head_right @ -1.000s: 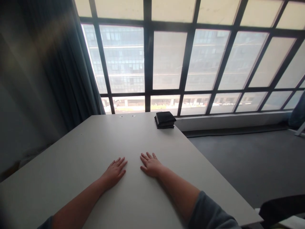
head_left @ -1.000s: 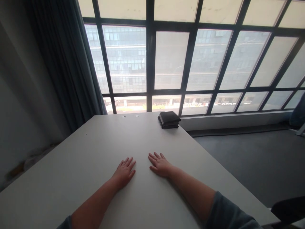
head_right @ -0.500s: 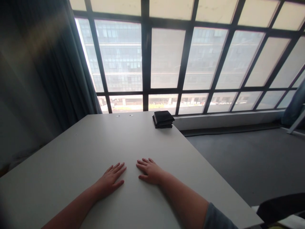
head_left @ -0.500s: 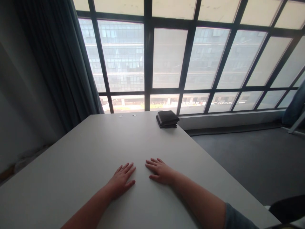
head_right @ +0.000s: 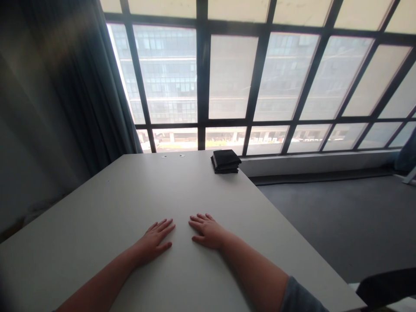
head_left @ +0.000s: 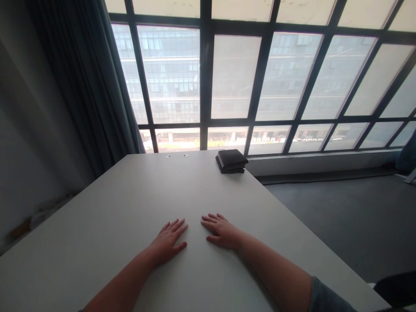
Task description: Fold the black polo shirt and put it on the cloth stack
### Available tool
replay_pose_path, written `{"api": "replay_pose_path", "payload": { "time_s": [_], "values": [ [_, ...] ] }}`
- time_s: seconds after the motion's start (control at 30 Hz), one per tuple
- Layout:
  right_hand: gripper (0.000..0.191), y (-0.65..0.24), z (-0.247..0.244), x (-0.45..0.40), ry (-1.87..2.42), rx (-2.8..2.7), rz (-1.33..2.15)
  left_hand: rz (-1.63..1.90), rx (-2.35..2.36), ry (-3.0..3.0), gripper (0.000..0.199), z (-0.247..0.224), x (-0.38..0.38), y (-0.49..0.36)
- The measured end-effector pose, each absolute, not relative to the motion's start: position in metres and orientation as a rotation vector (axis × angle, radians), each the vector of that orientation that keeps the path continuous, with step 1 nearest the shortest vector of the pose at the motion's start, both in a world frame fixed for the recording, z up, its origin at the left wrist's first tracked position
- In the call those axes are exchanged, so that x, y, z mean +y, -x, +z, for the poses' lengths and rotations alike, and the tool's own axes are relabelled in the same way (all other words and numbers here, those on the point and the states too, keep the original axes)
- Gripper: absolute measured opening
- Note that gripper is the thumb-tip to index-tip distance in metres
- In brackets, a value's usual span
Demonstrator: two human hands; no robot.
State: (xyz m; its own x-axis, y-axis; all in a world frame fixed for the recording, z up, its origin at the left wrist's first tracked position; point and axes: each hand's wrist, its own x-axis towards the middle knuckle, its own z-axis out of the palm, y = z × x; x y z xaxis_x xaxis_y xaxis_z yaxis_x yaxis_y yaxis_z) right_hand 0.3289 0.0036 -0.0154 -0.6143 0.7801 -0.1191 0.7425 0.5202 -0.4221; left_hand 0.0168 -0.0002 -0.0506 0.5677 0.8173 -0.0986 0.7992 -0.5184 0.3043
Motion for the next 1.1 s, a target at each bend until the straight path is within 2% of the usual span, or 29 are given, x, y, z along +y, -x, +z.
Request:
{"api": "replay_pose_path", "payload": {
  "time_s": [1.1],
  "values": [
    [0.073,-0.3291,-0.0108,0.0023,1.352,-2.63,0.721,0.095,1.327,-2.486,0.069,-0.0517,0.0002,-0.0167]
  ]
}}
